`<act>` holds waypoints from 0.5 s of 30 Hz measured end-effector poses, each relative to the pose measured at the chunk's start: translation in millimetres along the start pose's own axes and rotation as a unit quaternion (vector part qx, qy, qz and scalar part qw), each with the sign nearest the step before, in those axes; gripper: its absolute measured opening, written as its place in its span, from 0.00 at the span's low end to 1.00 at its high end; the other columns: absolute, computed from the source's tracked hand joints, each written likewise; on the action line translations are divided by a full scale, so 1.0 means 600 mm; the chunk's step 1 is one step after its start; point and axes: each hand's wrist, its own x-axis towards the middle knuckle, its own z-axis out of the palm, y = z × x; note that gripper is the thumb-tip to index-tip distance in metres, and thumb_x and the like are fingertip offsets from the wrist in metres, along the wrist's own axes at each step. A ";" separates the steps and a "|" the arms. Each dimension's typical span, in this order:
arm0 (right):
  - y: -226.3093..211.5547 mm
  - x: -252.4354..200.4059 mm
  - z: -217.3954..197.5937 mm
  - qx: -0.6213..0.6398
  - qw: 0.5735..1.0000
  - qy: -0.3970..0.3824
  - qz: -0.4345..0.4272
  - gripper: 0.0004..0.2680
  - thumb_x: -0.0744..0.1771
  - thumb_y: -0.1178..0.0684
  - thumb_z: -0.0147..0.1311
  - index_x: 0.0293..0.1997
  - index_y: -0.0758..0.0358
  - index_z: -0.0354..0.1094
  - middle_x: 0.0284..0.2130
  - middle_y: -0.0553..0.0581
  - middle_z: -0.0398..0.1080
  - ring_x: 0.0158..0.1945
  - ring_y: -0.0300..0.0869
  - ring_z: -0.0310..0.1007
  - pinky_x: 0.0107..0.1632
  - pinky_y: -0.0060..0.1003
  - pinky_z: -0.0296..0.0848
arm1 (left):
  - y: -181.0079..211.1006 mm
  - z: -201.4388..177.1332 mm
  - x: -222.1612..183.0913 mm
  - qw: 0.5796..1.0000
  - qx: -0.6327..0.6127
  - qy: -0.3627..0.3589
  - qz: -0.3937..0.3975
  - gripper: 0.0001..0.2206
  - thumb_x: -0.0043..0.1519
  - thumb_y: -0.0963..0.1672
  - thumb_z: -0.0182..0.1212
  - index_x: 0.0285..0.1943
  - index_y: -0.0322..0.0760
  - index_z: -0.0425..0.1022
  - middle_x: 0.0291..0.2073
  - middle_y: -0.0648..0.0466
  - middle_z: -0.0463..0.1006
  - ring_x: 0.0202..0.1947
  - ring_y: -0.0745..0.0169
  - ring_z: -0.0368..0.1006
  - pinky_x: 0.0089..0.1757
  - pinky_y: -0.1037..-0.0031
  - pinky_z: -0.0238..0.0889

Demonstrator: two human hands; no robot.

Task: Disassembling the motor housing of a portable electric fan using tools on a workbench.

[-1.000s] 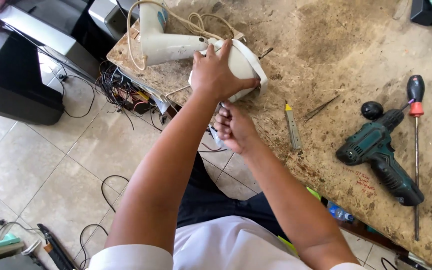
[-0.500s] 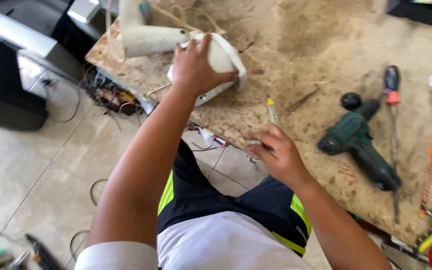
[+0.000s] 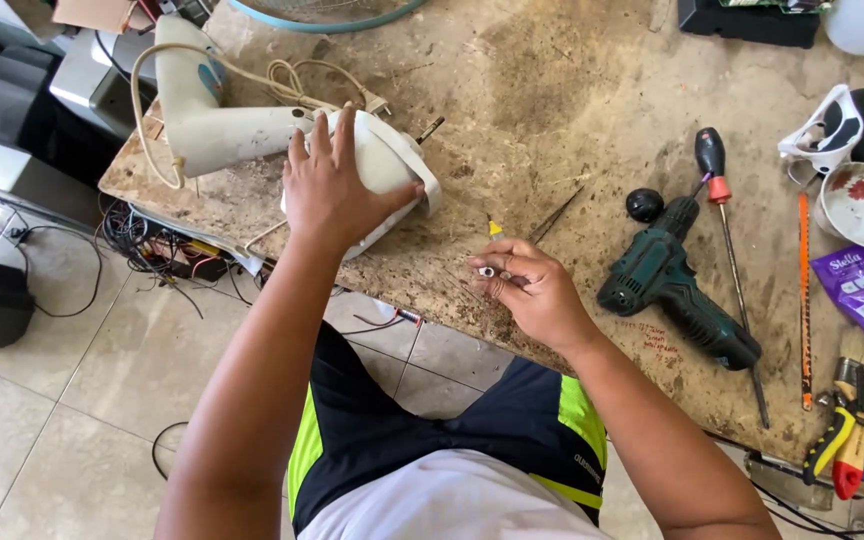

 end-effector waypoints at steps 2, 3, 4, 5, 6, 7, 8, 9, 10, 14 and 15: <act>0.003 0.010 -0.003 -0.042 0.999 0.010 0.015 0.12 0.65 0.67 0.57 0.53 0.69 0.73 0.52 0.61 0.72 0.58 0.48 0.75 0.61 0.37 0.78 | -0.004 0.008 -0.002 0.999 -0.010 0.037 0.027 0.55 0.51 0.71 0.57 0.82 0.52 0.36 0.79 0.46 0.41 0.76 0.32 0.35 0.66 0.41 0.38; 0.004 0.014 -0.004 -0.082 0.996 0.017 0.028 0.12 0.65 0.64 0.59 0.55 0.66 0.73 0.53 0.59 0.74 0.60 0.47 0.74 0.64 0.38 0.74 | -0.006 0.012 -0.004 0.996 -0.020 0.074 0.052 0.54 0.51 0.70 0.60 0.81 0.52 0.39 0.79 0.46 0.40 0.76 0.34 0.34 0.67 0.38 0.34; 0.012 0.014 -0.002 -0.084 0.996 0.018 0.028 0.12 0.65 0.64 0.59 0.55 0.66 0.73 0.53 0.59 0.74 0.60 0.47 0.74 0.64 0.38 0.74 | -0.011 0.023 -0.010 0.996 -0.021 0.075 0.053 0.54 0.51 0.70 0.60 0.81 0.52 0.39 0.79 0.46 0.40 0.76 0.34 0.34 0.67 0.38 0.34; 0.020 0.014 -0.002 -0.039 0.997 0.027 0.061 0.14 0.65 0.64 0.60 0.56 0.65 0.71 0.47 0.58 0.76 0.52 0.44 0.78 0.57 0.35 0.78 | -0.015 0.033 -0.016 0.958 -0.059 0.226 0.167 0.42 0.58 0.63 0.63 0.73 0.43 0.52 0.71 0.41 0.54 0.71 0.34 0.49 0.66 0.38 0.45; 0.027 0.013 -0.003 0.005 0.995 0.037 0.094 0.15 0.64 0.64 0.61 0.57 0.64 0.70 0.41 0.56 0.78 0.45 0.41 0.81 0.50 0.33 0.83 | -0.017 0.044 -0.020 0.883 -0.094 0.368 0.276 0.30 0.64 0.56 0.65 0.66 0.34 0.65 0.63 0.36 0.68 0.66 0.35 0.63 0.65 0.38 0.55; 0.041 0.017 -0.003 0.003 0.995 0.041 0.093 0.15 0.64 0.64 0.61 0.57 0.64 0.70 0.41 0.56 0.78 0.45 0.41 0.81 0.50 0.33 0.83 | 0.000 0.069 -0.031 0.881 -0.096 0.369 0.279 0.30 0.64 0.56 0.65 0.66 0.34 0.65 0.63 0.36 0.68 0.66 0.35 0.63 0.65 0.38 0.55; 0.057 0.015 -0.001 0.053 0.990 0.068 0.110 0.14 0.63 0.64 0.64 0.52 0.66 0.66 0.37 0.57 0.76 0.41 0.39 0.79 0.41 0.30 0.81 | 0.017 0.098 -0.047 0.857 -0.189 0.377 0.297 0.20 0.59 0.50 0.67 0.56 0.38 0.73 0.51 0.44 0.72 0.54 0.43 0.70 0.53 0.52 0.65; 0.073 0.012 0.000 0.103 0.982 0.096 0.126 0.15 0.62 0.65 0.67 0.48 0.69 0.61 0.33 0.57 0.73 0.36 0.38 0.76 0.32 0.27 0.80 | 0.034 0.127 -0.064 0.825 -0.281 0.380 0.310 0.12 0.54 0.44 0.69 0.46 0.42 0.82 0.39 0.52 0.77 0.42 0.51 0.76 0.40 0.66 0.74; 0.060 0.014 -0.002 0.102 0.981 0.100 0.128 0.15 0.62 0.65 0.67 0.48 0.69 0.61 0.33 0.57 0.73 0.36 0.38 0.76 0.32 0.27 0.80 | 0.053 0.123 -0.089 0.825 -0.284 0.376 0.312 0.12 0.54 0.44 0.69 0.46 0.42 0.82 0.39 0.52 0.77 0.42 0.51 0.76 0.40 0.66 0.74; 0.068 0.007 -0.003 0.063 0.972 0.122 0.189 0.14 0.63 0.60 0.68 0.41 0.62 0.59 0.33 0.59 0.77 0.31 0.35 0.76 0.32 0.26 0.78 | 0.104 0.155 -0.138 0.822 -0.552 0.040 0.132 0.14 0.55 0.42 0.73 0.49 0.35 0.83 0.42 0.47 0.81 0.41 0.48 0.82 0.36 0.70 0.80; 0.083 0.000 -0.004 0.030 0.969 0.130 0.209 0.12 0.64 0.58 0.67 0.39 0.61 0.60 0.33 0.60 0.80 0.29 0.34 0.77 0.33 0.26 0.78 | 0.111 0.175 -0.138 0.786 -0.615 -0.044 0.050 0.10 0.55 0.42 0.76 0.44 0.36 0.85 0.40 0.49 0.84 0.42 0.52 0.84 0.38 0.72 0.80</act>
